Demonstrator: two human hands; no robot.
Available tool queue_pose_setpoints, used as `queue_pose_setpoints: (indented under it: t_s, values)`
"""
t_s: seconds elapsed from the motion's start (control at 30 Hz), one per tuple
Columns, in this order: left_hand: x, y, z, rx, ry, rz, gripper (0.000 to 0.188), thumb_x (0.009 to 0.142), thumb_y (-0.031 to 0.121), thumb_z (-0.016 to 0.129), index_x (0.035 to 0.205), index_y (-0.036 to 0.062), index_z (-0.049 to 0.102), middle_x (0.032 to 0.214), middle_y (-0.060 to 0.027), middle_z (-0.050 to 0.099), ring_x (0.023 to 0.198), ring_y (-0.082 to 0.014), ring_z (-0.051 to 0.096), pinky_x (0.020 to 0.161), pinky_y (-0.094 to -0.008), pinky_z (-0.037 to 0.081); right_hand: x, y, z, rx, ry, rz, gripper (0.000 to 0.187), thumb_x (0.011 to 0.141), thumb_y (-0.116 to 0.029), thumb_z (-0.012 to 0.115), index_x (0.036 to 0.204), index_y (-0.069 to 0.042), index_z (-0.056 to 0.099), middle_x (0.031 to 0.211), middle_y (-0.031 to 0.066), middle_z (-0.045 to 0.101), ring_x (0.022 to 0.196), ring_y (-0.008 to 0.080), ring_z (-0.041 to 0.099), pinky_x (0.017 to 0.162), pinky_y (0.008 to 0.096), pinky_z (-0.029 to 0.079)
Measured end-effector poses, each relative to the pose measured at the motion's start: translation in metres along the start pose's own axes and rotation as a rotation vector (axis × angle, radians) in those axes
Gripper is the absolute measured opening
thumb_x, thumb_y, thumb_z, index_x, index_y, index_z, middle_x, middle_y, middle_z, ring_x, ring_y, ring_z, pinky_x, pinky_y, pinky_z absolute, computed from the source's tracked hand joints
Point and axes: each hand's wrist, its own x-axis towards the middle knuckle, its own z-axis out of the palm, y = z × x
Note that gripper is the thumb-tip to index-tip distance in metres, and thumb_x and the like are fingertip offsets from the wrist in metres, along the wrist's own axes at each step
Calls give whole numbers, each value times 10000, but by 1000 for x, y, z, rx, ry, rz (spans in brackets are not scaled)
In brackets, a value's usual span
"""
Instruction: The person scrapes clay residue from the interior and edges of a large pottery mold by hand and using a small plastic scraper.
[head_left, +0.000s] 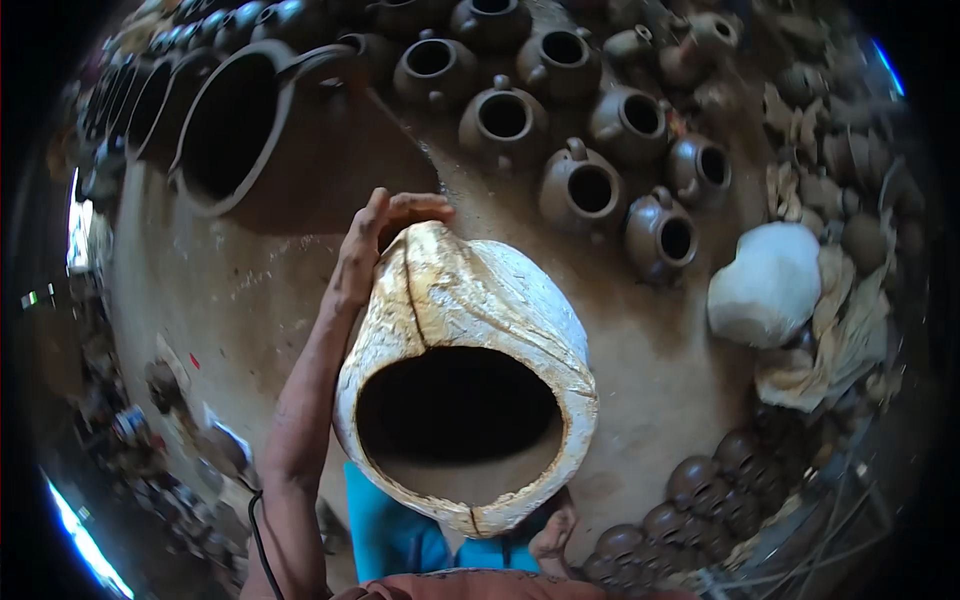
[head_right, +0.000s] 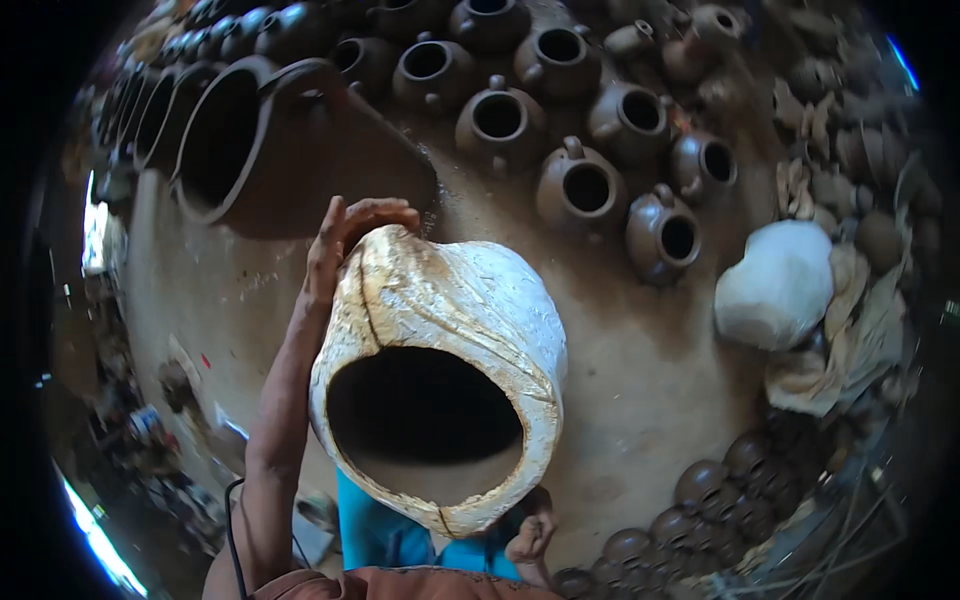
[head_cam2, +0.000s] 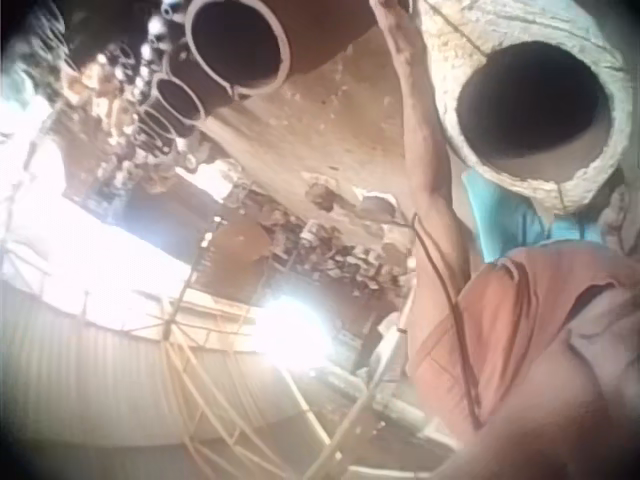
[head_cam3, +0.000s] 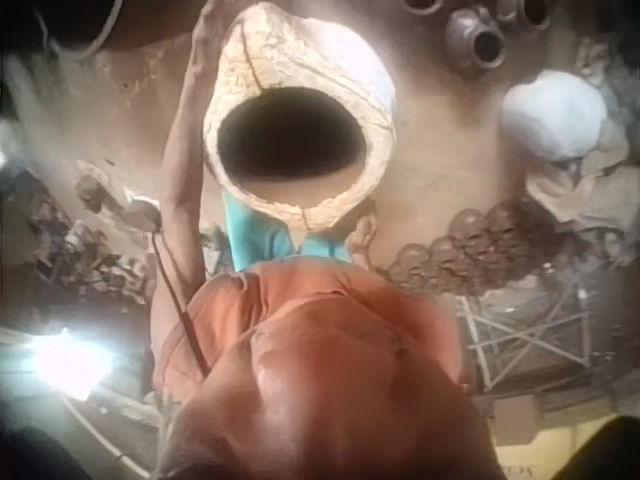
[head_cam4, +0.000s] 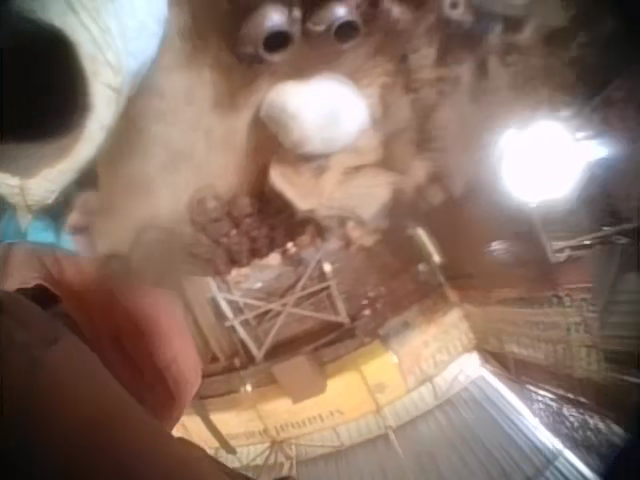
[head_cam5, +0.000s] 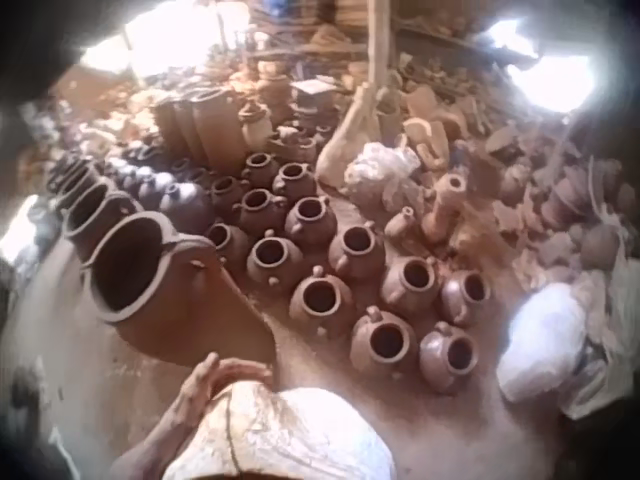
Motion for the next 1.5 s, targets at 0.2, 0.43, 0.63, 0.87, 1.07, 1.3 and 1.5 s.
queue_pose_setpoints:
  t_s: [0.2, 0.43, 0.63, 0.87, 1.07, 1.3, 1.5]
  values:
    - [-114, -36, -70, -134, 206, 105, 702, 1064, 580, 313, 1464, 31, 492, 1403, -203, 595, 1349, -317, 538, 1178, -461, 338, 144, -46, -67, -151, -152, -56, 523, 1103, -403, 378, 1111, 48, 643, 1090, 162, 682, 978, 251, 685, 817, 360, 574]
    - [-265, -142, -55, -527, 695, 33, 636, 1057, 524, 423, 1408, 3, 527, 1349, -194, 624, 1302, -296, 579, 1100, -415, 447, 254, -163, -1, -160, -430, -392, 380, 1084, -326, 480, 1110, 2, 670, 1080, 105, 681, 983, 186, 657, 810, 323, 541]
    - [-300, -183, -5, -728, 897, -70, 547, 1068, 427, 480, 1401, -5, 512, 1379, -190, 575, 1309, -316, 552, 1119, -426, 433, 304, -253, 137, -282, -801, -729, 378, 1036, -317, 588, 1139, 36, 674, 1073, 99, 691, 948, 184, 634, 858, 300, 496]
    - [-310, -182, 88, -716, 999, -96, 655, 1052, 456, 475, 1541, 30, 382, 1570, -179, 411, 1495, -308, 339, 1221, -456, 254, 331, -271, 243, -435, -1527, -457, 335, 879, -229, 706, 1096, 25, 738, 1157, 171, 727, 1127, 277, 679, 1007, 381, 508]
    - [-366, -272, 247, -1348, 1312, -152, 543, 987, 585, 479, 1296, 153, 593, 1044, -44, 678, 837, -280, 694, 710, -474, 600, 338, -252, 263, -294, -1768, -488, 374, 788, -179, 751, 1090, 40, 727, 1106, 162, 724, 1098, 256, 680, 996, 374, 511]
    - [-306, -214, 285, -1446, 1541, 262, 591, 1017, 565, 435, 1348, 104, 597, 1169, -80, 681, 967, -263, 702, 722, -465, 618, 336, -250, 254, -282, -1745, -420, 421, 797, -273, 717, 1077, 40, 731, 1179, 181, 714, 1217, 304, 630, 1088, 415, 440]
    - [-279, -221, 303, -1385, 1588, 386, 596, 1027, 454, 371, 1410, 39, 560, 1482, -154, 532, 1317, -299, 543, 1078, -468, 475, 362, -243, 264, -212, -1790, -301, 575, 755, -361, 666, 1084, 107, 729, 1135, 255, 718, 1177, 351, 652, 1099, 428, 441]
